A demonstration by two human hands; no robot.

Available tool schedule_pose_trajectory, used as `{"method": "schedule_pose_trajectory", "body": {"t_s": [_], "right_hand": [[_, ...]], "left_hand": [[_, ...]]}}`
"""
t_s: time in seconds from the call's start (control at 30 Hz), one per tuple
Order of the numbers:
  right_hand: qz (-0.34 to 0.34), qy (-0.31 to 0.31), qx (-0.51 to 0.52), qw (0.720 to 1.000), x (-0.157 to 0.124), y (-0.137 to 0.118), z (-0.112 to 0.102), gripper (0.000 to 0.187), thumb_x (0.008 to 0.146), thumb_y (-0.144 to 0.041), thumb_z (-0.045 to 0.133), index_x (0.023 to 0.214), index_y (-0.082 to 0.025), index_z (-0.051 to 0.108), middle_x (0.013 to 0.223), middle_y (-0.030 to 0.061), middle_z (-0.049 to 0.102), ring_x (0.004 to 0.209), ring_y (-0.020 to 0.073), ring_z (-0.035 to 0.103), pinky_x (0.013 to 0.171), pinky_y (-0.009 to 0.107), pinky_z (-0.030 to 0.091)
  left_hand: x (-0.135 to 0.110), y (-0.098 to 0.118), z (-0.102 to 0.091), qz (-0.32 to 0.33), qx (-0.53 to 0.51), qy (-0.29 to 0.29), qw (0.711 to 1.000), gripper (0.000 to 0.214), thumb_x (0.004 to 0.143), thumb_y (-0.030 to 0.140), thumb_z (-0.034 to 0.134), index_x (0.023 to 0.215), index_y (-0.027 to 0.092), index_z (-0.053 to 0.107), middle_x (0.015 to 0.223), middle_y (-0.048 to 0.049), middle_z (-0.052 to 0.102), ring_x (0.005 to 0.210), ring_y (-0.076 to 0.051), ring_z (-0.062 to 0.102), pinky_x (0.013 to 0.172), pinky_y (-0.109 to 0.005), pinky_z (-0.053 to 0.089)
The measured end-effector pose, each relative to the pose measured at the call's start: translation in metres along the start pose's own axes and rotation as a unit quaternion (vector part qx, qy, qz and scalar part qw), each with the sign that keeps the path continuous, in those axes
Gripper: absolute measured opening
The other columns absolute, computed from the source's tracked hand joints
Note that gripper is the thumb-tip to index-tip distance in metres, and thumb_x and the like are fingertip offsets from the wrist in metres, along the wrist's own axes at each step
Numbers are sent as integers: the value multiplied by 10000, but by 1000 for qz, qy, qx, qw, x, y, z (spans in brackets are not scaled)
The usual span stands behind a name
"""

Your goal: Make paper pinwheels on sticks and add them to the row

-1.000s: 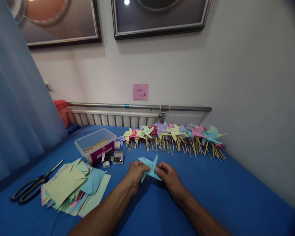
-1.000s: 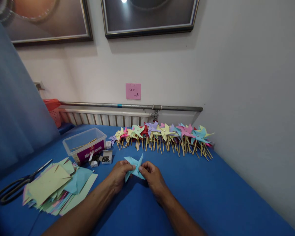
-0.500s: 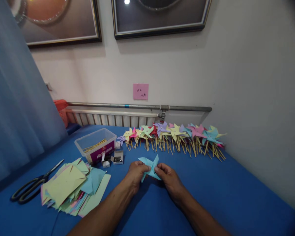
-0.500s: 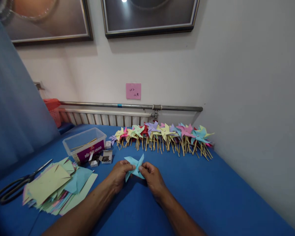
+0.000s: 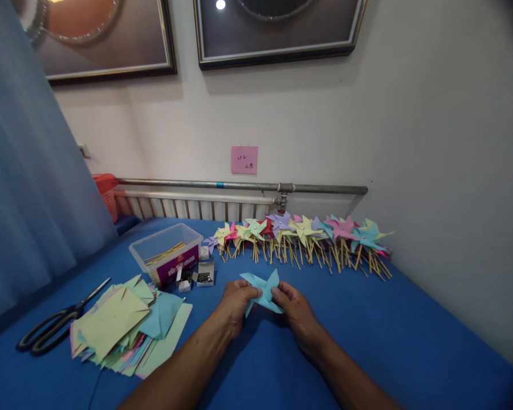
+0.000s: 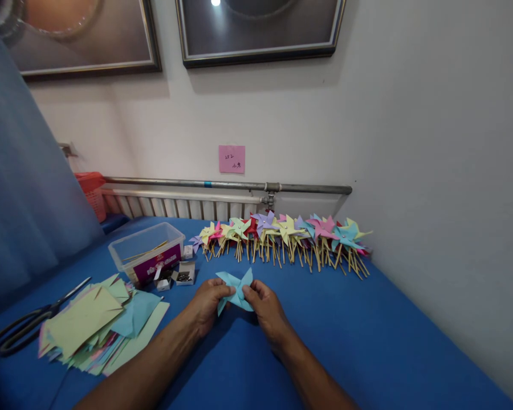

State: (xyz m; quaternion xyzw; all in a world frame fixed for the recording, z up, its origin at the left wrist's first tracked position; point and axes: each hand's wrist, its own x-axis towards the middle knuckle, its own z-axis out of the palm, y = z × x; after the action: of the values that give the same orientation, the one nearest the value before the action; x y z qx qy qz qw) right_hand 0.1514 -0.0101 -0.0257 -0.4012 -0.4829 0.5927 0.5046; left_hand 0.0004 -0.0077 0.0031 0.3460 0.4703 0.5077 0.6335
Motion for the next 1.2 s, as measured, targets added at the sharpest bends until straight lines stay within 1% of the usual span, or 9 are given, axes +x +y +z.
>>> {"method": "schedule_pose_trajectory", "body": {"t_s": [0.1, 0.2, 0.43, 0.53, 0.67, 0.77, 0.9, 1.03, 1.2], "right_hand": [[-19, 1, 14, 1000, 0, -1, 4, 474, 621, -535, 853, 906, -200, 675, 813, 22, 700, 733, 192, 613, 718, 315, 465], [-33, 9, 11, 999, -3, -4, 9, 483, 605, -491, 865, 953, -207, 686, 896, 47, 728, 836, 230, 641, 803, 346, 477], [0, 23, 10, 1000, -6, -5, 9, 433, 613, -481, 860, 889, -188, 698, 795, 29, 718, 728, 198, 619, 729, 328, 465], [-3, 17, 10, 1000, -3, -1, 6, 426, 624, -474, 856, 901, -186, 709, 818, 40, 734, 737, 203, 634, 738, 332, 471], [-10, 14, 8, 1000, 2, 6, 3, 473, 583, -465, 867, 932, -181, 721, 860, 60, 752, 762, 218, 650, 752, 347, 485], [-9, 33, -3, 999, 1, 5, 4, 424, 596, -435, 849, 907, -179, 715, 820, 46, 744, 738, 211, 641, 738, 343, 482], [-12, 49, -14, 999, -4, -3, 9, 346, 630, -370, 814, 899, -179, 711, 805, 34, 734, 751, 211, 639, 753, 344, 489], [-20, 72, -18, 997, -6, -5, 12, 278, 619, -333, 802, 832, -191, 694, 727, -3, 695, 672, 175, 595, 694, 313, 471], [-5, 98, -8, 995, -4, -2, 8, 286, 622, -346, 810, 814, -190, 666, 660, -29, 643, 605, 145, 540, 633, 286, 425]], "left_hand": [[0, -1, 2, 8, 24, 10, 1000, 154, 547, 162, 721, 606, 153, 579, 544, 11, 582, 497, -111, 514, 547, -255, 400], [0, -3, 3, 14, 45, 2, 999, 151, 536, 167, 720, 593, 150, 582, 535, 12, 569, 483, -100, 485, 544, -254, 386], [-1, -5, 3, 12, 43, -19, 999, 157, 526, 182, 714, 591, 158, 574, 548, 3, 587, 506, -110, 501, 558, -253, 392], [0, -5, 2, 18, 49, -21, 998, 144, 530, 178, 712, 597, 151, 587, 557, 2, 592, 511, -107, 504, 562, -250, 397], [0, -6, 2, 14, 47, -24, 998, 131, 530, 176, 701, 606, 145, 600, 558, -1, 596, 496, -100, 496, 546, -244, 384], [0, -5, 3, 7, 35, -33, 999, 131, 538, 186, 709, 589, 145, 595, 538, -4, 591, 480, -102, 493, 528, -242, 376], [-1, -5, 3, -1, 31, -53, 998, 140, 544, 195, 713, 563, 152, 581, 479, 7, 547, 425, -92, 436, 470, -238, 306], [-2, -5, 3, -1, 35, -54, 998, 150, 544, 205, 721, 545, 154, 580, 475, 2, 541, 426, -90, 421, 461, -238, 279], [-3, -4, 0, 9, 37, -77, 996, 244, 637, 310, 708, 515, 163, 556, 455, 7, 488, 422, -86, 375, 466, -244, 257]]}}
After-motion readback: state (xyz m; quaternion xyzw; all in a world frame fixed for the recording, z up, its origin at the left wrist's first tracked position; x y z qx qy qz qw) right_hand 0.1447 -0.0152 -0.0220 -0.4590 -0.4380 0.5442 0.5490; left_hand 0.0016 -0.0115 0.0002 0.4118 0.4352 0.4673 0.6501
